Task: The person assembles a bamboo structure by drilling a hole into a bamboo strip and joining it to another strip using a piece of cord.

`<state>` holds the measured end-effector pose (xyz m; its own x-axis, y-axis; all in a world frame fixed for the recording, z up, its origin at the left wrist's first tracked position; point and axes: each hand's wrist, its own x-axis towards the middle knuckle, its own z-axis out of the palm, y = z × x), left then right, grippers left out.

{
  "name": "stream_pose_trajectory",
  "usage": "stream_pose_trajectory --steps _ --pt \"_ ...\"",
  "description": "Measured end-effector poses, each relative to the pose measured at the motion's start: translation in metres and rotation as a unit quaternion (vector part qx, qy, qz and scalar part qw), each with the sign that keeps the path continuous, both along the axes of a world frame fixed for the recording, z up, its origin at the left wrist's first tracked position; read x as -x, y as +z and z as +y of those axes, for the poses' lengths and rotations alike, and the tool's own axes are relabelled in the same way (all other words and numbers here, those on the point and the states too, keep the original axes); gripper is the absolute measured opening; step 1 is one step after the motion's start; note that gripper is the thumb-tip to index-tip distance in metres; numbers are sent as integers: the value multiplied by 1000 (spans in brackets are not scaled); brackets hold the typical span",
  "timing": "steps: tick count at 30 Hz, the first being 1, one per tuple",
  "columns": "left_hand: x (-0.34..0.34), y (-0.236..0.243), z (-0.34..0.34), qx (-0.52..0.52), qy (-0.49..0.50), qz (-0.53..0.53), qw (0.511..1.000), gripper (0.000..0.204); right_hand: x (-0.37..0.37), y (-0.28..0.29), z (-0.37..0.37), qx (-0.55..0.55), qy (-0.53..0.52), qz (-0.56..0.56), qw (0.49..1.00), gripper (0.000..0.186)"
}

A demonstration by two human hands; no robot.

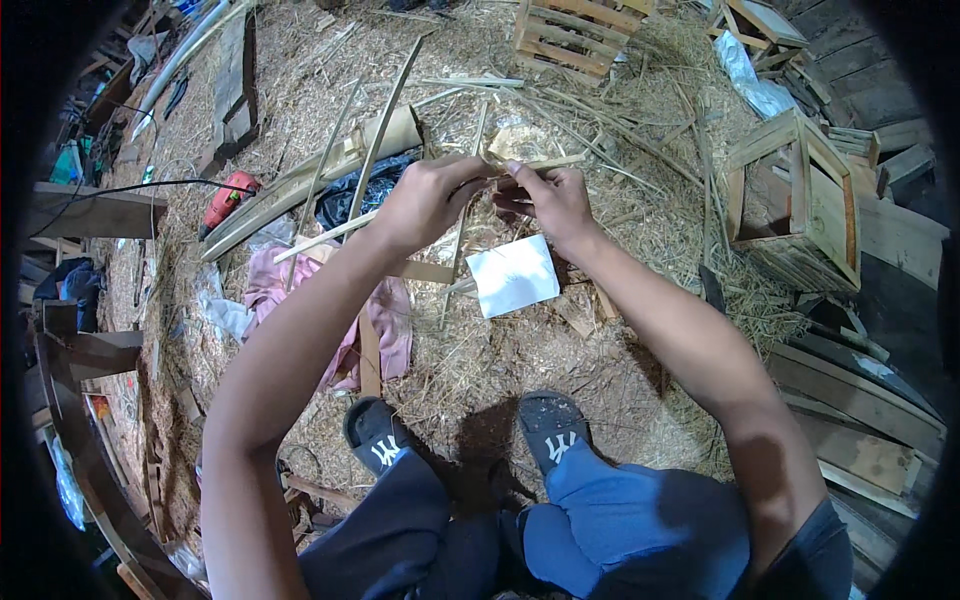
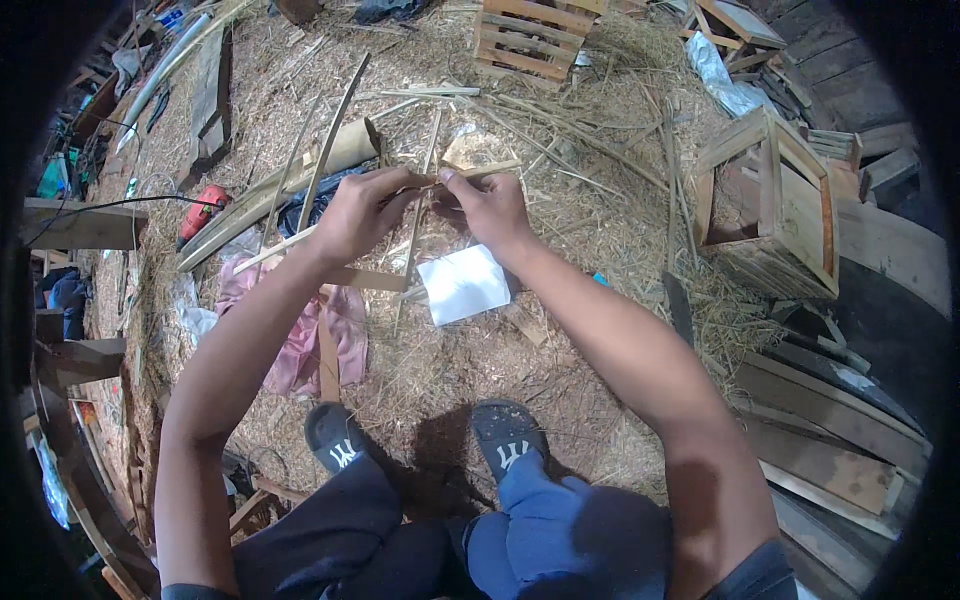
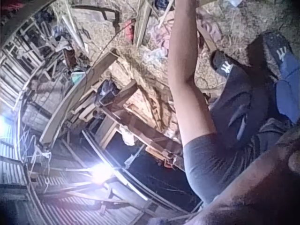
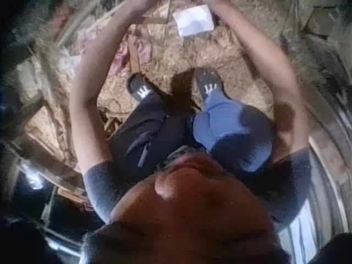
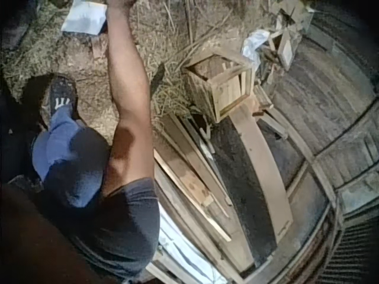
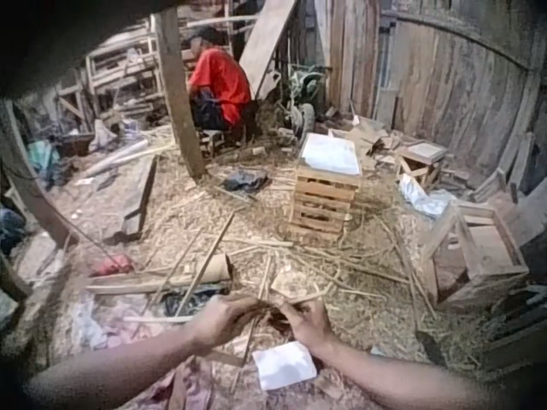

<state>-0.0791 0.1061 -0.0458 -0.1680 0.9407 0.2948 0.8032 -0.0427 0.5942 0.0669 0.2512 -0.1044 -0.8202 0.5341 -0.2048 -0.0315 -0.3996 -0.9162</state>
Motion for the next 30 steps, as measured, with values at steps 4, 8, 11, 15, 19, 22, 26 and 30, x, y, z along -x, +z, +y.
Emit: stream_pose_trajectory --steps 4,8,11,15,19,22,26,30 --pt "-2 4 -2 42 14 -24 999 23 0 0 1 -6 9 -4 1000 26" --pt "-6 9 -1 26 12 -27 999 23 1 1 1 -19 6 -17 1000 27" --pt "-7 11 -1 7 11 -13 1000 23 0 1 -1 -1 5 -11 1000 28" --pt "-9 14 -1 31 22 -29 999 24 0 -1 1 -17 0 -5 1000 26" --pt "-6 11 -1 28 20 -39 999 24 -1 2 1 -24 -3 -14 1000 27" --pt "-3 6 -1 32 19 -6 999 23 -1 6 0 -4 -5 -18 1000 28" --pt "-5 10 -1 24 15 -4 1000 29 0 4 0 -7 -1 -7 1000 27" --pt "-1 18 -1 18 34 -43 998 42 -1 2 0 -11 -4 0 1000 29"
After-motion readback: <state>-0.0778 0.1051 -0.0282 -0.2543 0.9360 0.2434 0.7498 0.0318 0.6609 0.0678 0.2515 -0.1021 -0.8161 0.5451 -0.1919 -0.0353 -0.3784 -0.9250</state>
